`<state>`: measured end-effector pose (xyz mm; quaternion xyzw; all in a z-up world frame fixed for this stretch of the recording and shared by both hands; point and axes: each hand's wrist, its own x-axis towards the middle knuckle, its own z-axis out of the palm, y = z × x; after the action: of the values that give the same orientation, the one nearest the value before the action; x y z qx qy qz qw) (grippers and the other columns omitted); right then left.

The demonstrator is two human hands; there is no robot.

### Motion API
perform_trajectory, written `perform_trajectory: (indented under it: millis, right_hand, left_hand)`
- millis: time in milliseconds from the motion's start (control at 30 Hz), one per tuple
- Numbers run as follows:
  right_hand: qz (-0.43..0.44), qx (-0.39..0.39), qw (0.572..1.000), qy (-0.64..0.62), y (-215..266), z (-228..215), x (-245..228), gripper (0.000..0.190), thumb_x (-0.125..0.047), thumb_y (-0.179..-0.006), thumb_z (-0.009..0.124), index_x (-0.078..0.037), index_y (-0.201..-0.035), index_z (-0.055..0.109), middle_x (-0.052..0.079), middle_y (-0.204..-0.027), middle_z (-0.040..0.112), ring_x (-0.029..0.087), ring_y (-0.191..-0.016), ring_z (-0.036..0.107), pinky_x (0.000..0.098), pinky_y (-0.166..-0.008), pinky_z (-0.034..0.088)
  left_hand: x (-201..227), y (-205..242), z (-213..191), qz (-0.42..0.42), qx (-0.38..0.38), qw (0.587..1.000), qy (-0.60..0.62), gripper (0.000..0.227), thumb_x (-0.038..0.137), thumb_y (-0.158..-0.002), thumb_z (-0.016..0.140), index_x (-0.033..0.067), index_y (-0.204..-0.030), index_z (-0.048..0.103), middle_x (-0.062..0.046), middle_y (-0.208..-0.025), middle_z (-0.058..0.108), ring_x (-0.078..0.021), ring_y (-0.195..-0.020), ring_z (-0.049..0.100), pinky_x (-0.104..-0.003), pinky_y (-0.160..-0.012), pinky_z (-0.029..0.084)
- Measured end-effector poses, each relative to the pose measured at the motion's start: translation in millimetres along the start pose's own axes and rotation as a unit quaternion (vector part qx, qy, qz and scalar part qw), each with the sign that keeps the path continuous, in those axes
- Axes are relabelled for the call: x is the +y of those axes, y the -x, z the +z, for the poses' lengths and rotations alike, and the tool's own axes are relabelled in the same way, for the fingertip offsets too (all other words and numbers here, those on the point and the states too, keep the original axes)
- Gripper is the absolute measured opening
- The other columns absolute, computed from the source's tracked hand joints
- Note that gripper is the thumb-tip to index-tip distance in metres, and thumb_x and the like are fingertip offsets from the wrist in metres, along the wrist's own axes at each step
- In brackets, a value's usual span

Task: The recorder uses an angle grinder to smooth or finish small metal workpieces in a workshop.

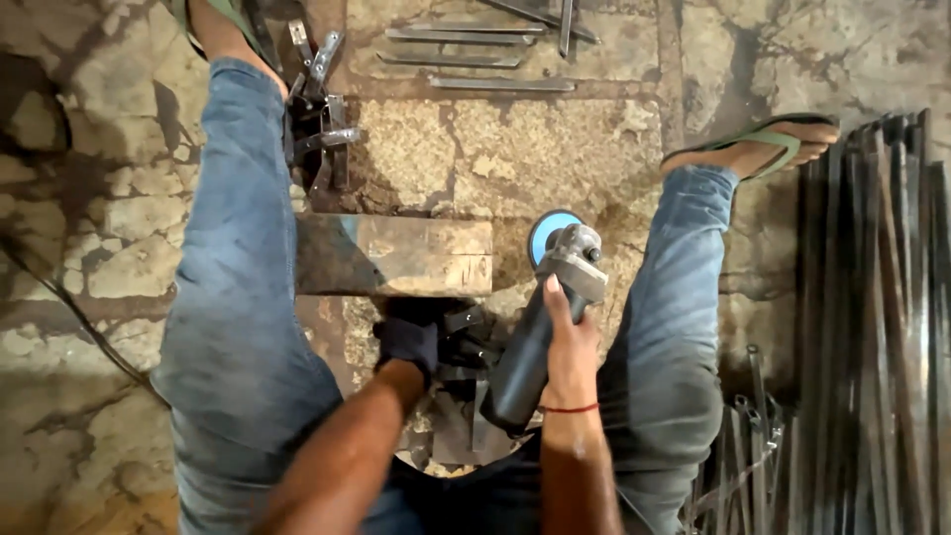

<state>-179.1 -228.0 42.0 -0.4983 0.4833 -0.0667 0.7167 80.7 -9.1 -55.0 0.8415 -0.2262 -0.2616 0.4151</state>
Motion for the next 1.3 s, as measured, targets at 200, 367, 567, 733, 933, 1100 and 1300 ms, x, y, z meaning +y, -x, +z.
perform_trajectory:
  millis: [200, 367, 567, 733, 933, 1100, 1300]
  right_hand:
    - [-0.009, -0.017, 1.000, -0.008, -0.9, -0.8, 4.5, 0.039, -0.039, -0.086, 0.076, -0.004, -0.100, 0.067, 0.007, -0.075, 0.067, 0.020, -0.058, 0.067, 0.0365, -0.053, 0.058]
    - [-0.007, -0.022, 1.000, 0.004, -10.1, -1.9, 8.7, 0.040, -0.040, -0.087, 0.075, -0.004, -0.099, 0.066, 0.008, -0.074, 0.067, 0.021, -0.057, 0.065, 0.0358, -0.051, 0.053]
    - [0.003, -0.021, 1.000, 0.008, -6.3, -5.3, 10.8, 0.040, -0.041, -0.087, 0.075, -0.004, -0.100, 0.066, 0.007, -0.074, 0.067, 0.020, -0.057, 0.066, 0.0357, -0.052, 0.053]
    - [-0.005, 0.001, 1.000, 0.023, -5.8, -2.7, 8.0, 0.039, -0.039, -0.086, 0.075, -0.004, -0.101, 0.066, 0.008, -0.074, 0.066, 0.022, -0.056, 0.066, 0.0368, -0.052, 0.054]
    - [-0.038, -0.024, 0.999, 0.008, -6.9, -6.5, 10.8, 0.040, -0.040, -0.087, 0.077, -0.005, -0.106, 0.068, 0.006, -0.080, 0.069, 0.017, -0.064, 0.067, 0.0331, -0.056, 0.054]
    - [-0.036, 0.004, 0.999, 0.029, 0.7, -2.8, 6.8, 0.044, -0.042, -0.085, 0.077, -0.007, -0.109, 0.067, 0.002, -0.080, 0.066, 0.015, -0.063, 0.065, 0.0336, -0.054, 0.054]
    - [0.006, -0.001, 1.000, -0.004, 10.4, 0.2, -2.1, 0.047, -0.042, -0.082, 0.078, -0.006, -0.108, 0.064, 0.004, -0.076, 0.064, 0.019, -0.058, 0.064, 0.0362, -0.052, 0.053]
  left_hand:
    - [-229.9, -175.1, -168.5, 0.127, 0.337, 0.756, 0.547, 0.090, 0.067, -0.087, 0.058, 0.0172, -0.157, 0.031, 0.002, -0.165, 0.031, -0.0245, -0.149, 0.035, -0.045, -0.121, 0.032]
    - [-186.3, -166.6, -162.2, 0.171, 0.416, 0.846, 0.288, 0.095, 0.063, -0.083, 0.058, 0.0132, -0.157, 0.024, -0.001, -0.162, 0.031, -0.0231, -0.148, 0.033, -0.043, -0.120, 0.029]
    - [-295.3, -217.0, -164.2, -0.003, 0.350, 0.714, 0.607, 0.082, 0.067, -0.090, 0.049, 0.0171, -0.154, 0.033, 0.000, -0.156, 0.048, -0.0252, -0.134, 0.051, -0.043, -0.109, 0.043]
    - [-148.4, -108.6, -114.0, -0.086, 0.200, 0.850, 0.479, 0.069, 0.060, -0.090, 0.044, 0.0169, -0.145, 0.043, -0.004, -0.146, 0.058, -0.0286, -0.124, 0.060, -0.044, -0.102, 0.049]
    - [-103.9, 66.4, 153.4, -0.114, -0.033, 0.992, 0.037, 0.045, 0.041, -0.097, 0.044, 0.0160, -0.131, 0.060, -0.011, -0.131, 0.066, -0.0324, -0.116, 0.067, -0.046, -0.096, 0.054]
    - [-4.1, 124.3, 188.2, -0.114, -0.201, 0.906, -0.354, 0.037, 0.026, -0.103, 0.044, 0.0155, -0.120, 0.075, -0.017, -0.119, 0.074, -0.0354, -0.108, 0.073, -0.047, -0.091, 0.057]
    - [61.8, 120.0, 107.1, -0.181, -0.072, 0.975, -0.106, 0.035, 0.044, -0.097, 0.063, 0.0158, -0.114, 0.074, -0.019, -0.121, 0.068, -0.0404, -0.109, 0.065, -0.048, -0.087, 0.055]
